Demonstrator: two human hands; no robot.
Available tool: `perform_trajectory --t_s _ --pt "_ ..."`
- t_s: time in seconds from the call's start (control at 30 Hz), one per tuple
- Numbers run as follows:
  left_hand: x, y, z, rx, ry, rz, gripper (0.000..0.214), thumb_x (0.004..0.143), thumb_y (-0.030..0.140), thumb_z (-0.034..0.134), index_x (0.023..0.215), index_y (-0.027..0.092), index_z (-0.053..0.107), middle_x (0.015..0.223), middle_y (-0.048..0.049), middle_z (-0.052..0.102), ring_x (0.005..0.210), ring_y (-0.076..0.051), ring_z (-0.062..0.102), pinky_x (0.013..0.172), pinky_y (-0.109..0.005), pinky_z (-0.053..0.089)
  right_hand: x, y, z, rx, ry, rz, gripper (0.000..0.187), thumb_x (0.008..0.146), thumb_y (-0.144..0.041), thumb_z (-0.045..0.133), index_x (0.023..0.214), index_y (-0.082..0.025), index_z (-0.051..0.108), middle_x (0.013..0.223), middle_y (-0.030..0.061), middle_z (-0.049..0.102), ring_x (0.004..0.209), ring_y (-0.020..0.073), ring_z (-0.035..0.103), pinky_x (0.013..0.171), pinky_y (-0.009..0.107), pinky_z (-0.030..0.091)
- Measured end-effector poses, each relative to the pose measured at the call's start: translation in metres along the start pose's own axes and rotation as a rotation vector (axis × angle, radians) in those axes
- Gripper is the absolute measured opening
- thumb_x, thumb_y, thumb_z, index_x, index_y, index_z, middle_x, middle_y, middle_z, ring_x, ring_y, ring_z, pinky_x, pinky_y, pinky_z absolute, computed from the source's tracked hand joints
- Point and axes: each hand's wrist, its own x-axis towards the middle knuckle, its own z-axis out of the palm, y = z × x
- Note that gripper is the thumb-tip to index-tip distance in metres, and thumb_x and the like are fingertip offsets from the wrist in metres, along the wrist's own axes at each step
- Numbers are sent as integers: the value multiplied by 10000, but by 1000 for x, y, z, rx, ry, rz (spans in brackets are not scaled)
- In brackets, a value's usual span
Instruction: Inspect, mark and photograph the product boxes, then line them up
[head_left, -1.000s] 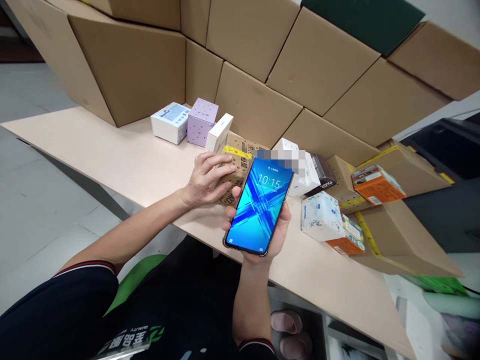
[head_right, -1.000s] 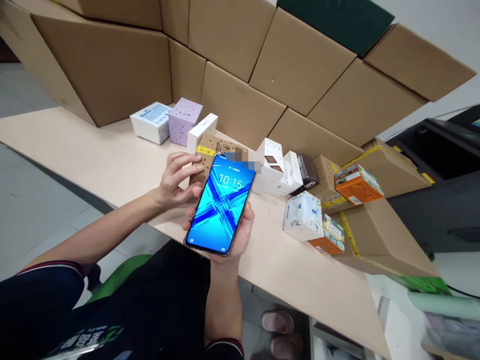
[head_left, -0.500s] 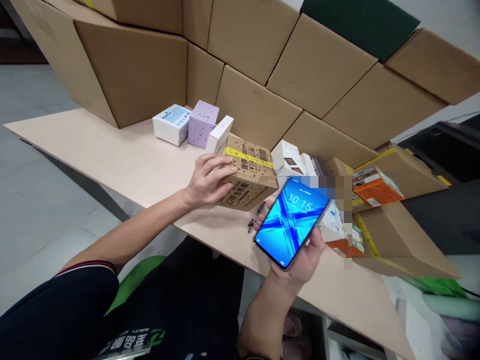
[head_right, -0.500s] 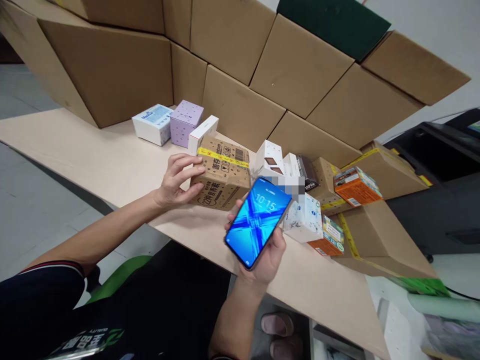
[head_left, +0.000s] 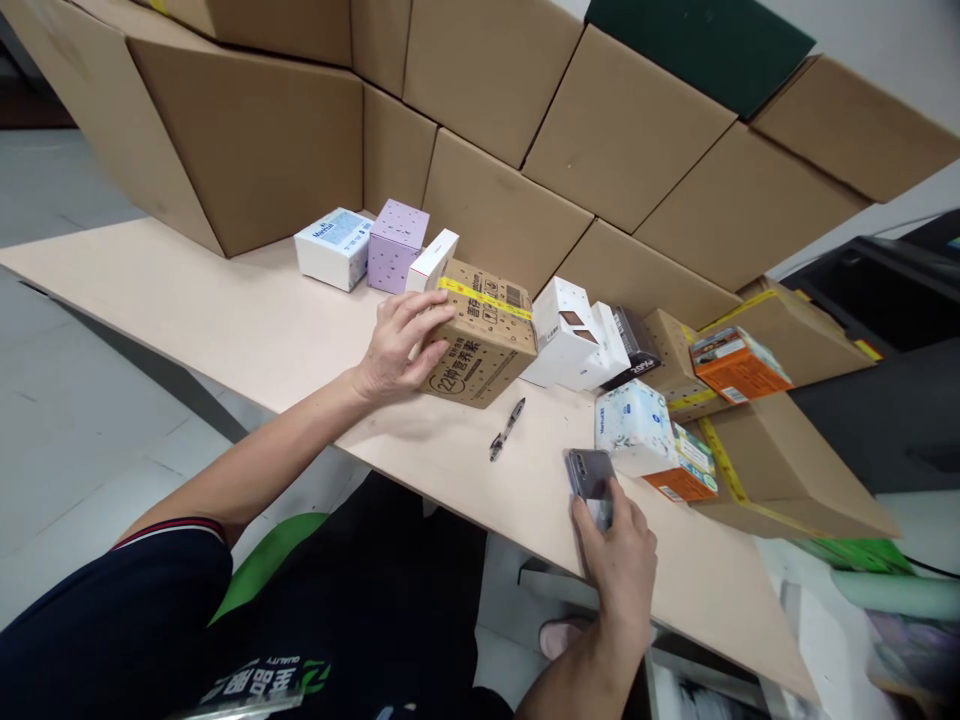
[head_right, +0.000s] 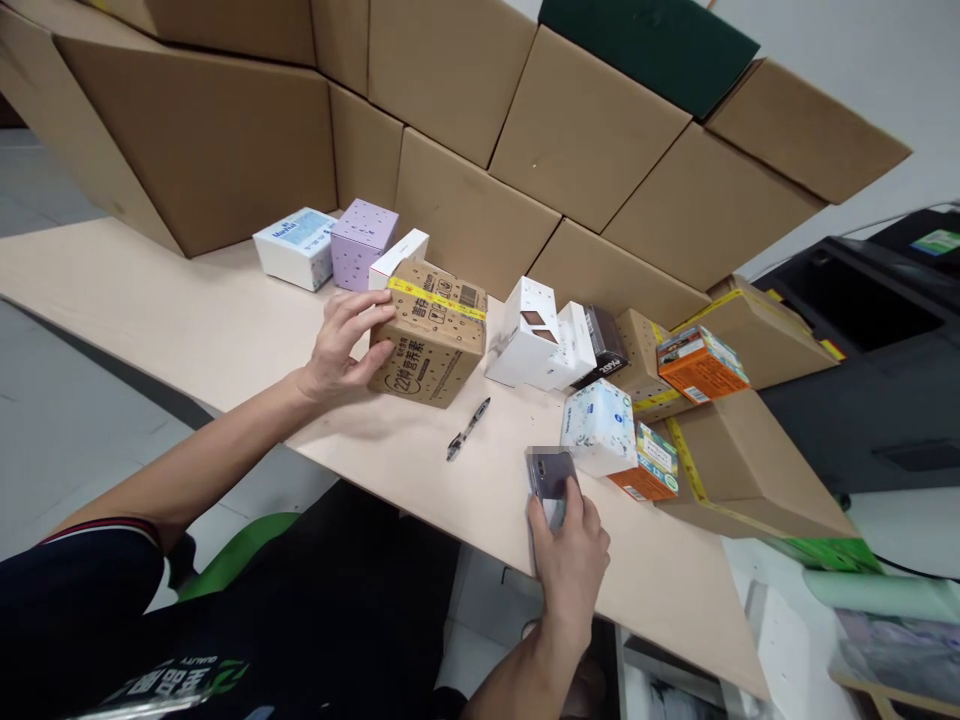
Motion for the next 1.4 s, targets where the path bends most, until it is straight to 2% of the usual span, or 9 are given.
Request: perform_trajectory --t_s 0.2,0.33,0.47,0.7,0.8,0.9,1.07,1.23,1.4 --pt "15 6 5 181 -152 -223 449 977 340 569 1425 343 599 1676 -75 386 1507 -386 342 1219 -605 242 -2 -10 -3 -126 -54 28 701 931 -520 551 1537 -168 525 1523 219 556 1313 457 563 1051 600 468" --pt "21 24 25 198 -417 -5 509 944 361 662 1442 430 579 1690 -36 384 1570 -415 257 1235 -679 128 -1 -9 -2 -144 -66 11 681 954 -510 536 1542 -167 519 1521 227 549 1326 451 555 1045 582 471" --pt "34 11 54 236 -526 50 566 941 180 616 1457 408 567 1718 -34 332 1609 -418 172 1210 -776 9 -1 -5 0 -146 -51 -9 662 962 -513 533 1529 -170 536 1534 224 538 1340 450 543 1056 583 463" --pt "69 -5 84 234 -587 -56 443 992 212 543 1413 335 609 1733 -12 290 1613 -393 143 1228 -787 38 4 1 5 -123 -66 -3 643 955 -514 543 1511 -191 571 1561 211 521 1368 439 514 1085 583 437" --pt "79 29 94 223 -589 -109 429 988 236 558 1411 279 617 1703 -120 331 1558 -410 292 1235 -675 219 5 6 9 -86 -53 -40 648 943 -531 540 1478 -172 605 1537 220 543 1365 441 500 1086 582 425" --pt "90 73 111 195 -610 -158 533 1000 413 577 1514 291 511 1655 -184 352 1384 -423 478 1025 -554 489 2 8 13 -50 49 -100 711 939 -630 498 1425 -133 647 1522 259 538 1359 462 475 1086 620 400" --pt "110 115 149 175 -634 -234 682 899 589 704 1474 264 536 1616 -216 346 1224 -460 575 894 -529 539 -7 -6 13 66 243 -287 737 989 -669 421 1343 -76 680 1461 293 571 1367 413 477 1121 590 395" --pt "113 109 161 155 -677 -262 457 958 423 641 1351 191 619 1460 -223 470 1119 -409 661 872 -507 539 -12 -28 15 135 267 -420 475 1046 -474 451 1259 -136 708 1260 208 695 1202 324 594 1073 518 450" --pt "104 91 138 120 -662 -254 442 910 316 605 1329 174 612 1429 -198 481 1151 -411 645 911 -532 532 -10 -76 18 -21 33 -612 473 1029 -132 385 1425 -219 628 1165 154 689 1015 274 583 911 412 489"
